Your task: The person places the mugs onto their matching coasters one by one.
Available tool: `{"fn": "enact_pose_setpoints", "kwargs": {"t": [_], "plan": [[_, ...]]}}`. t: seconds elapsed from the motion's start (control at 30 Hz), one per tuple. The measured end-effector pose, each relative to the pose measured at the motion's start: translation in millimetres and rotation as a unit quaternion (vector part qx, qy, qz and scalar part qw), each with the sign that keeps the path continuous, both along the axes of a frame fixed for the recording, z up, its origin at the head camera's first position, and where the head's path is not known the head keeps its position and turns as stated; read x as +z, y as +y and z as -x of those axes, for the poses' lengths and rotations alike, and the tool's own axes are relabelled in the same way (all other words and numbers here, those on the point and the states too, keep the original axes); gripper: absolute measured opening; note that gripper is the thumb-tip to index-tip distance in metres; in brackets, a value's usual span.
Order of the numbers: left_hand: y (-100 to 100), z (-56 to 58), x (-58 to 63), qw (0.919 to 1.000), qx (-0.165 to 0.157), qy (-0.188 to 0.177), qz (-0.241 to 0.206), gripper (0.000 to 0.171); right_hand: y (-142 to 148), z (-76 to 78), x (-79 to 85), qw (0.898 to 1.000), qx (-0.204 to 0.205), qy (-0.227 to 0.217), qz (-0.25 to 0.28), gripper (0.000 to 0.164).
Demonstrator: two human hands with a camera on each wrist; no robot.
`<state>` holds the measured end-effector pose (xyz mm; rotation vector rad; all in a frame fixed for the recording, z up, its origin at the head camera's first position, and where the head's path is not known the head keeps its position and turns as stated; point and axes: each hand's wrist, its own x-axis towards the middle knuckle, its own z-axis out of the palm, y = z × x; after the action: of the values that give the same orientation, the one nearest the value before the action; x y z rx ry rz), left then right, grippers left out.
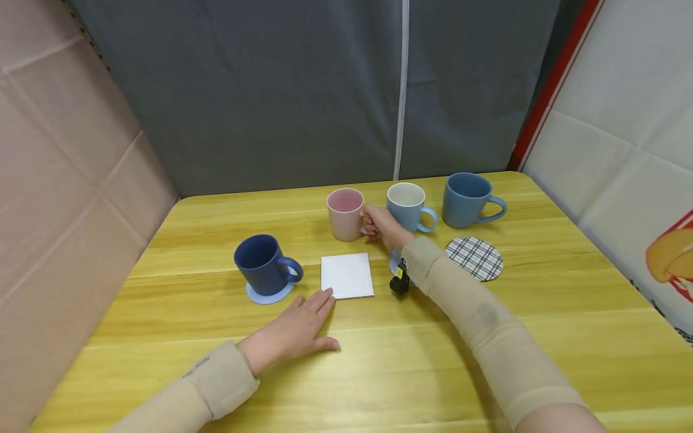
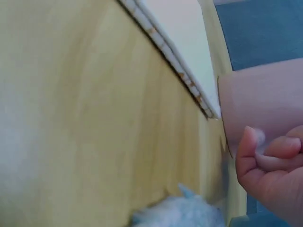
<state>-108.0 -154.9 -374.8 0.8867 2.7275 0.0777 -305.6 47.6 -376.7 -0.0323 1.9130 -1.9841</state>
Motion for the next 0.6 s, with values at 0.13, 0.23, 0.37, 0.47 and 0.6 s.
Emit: {"fn": "enact_pose_setpoints", "kwargs": {"t": [0.13, 0.23, 0.37, 0.47, 0.6], "plan": [[0.4, -0.3, 1.0, 1.0, 0.004, -0.005, -0.003, 0.088, -1.3, -1.6, -0.2, 1.0, -0.008, 0.003, 0.005, 0.035], [0.7, -0.6, 1.8, 0.9999, 0.007, -0.007, -0.005, 0.088, -2.9, -3.0, -1.3, 1.0, -0.022, 0.012, 0.008, 0.036], [1.4, -0.7, 2.4, 0.9999, 0.007, -0.007, -0.004, 0.088, -3.6, -6.0, -2.9, 0.999, -0.044, 0.018, 0.013, 0.036], [1.9, -0.7, 2.7, 0.9999, 0.005, -0.009, -0.003, 0.088, -3.2, -8.6, -3.6, 0.998, -0.055, 0.019, 0.011, 0.035], [2.2, -1.0, 3.4, 0.9999, 0.007, -0.008, -0.001, 0.088, -3.1, -11.8, -2.7, 0.998, -0.054, 0.011, 0.008, 0.035]]}}
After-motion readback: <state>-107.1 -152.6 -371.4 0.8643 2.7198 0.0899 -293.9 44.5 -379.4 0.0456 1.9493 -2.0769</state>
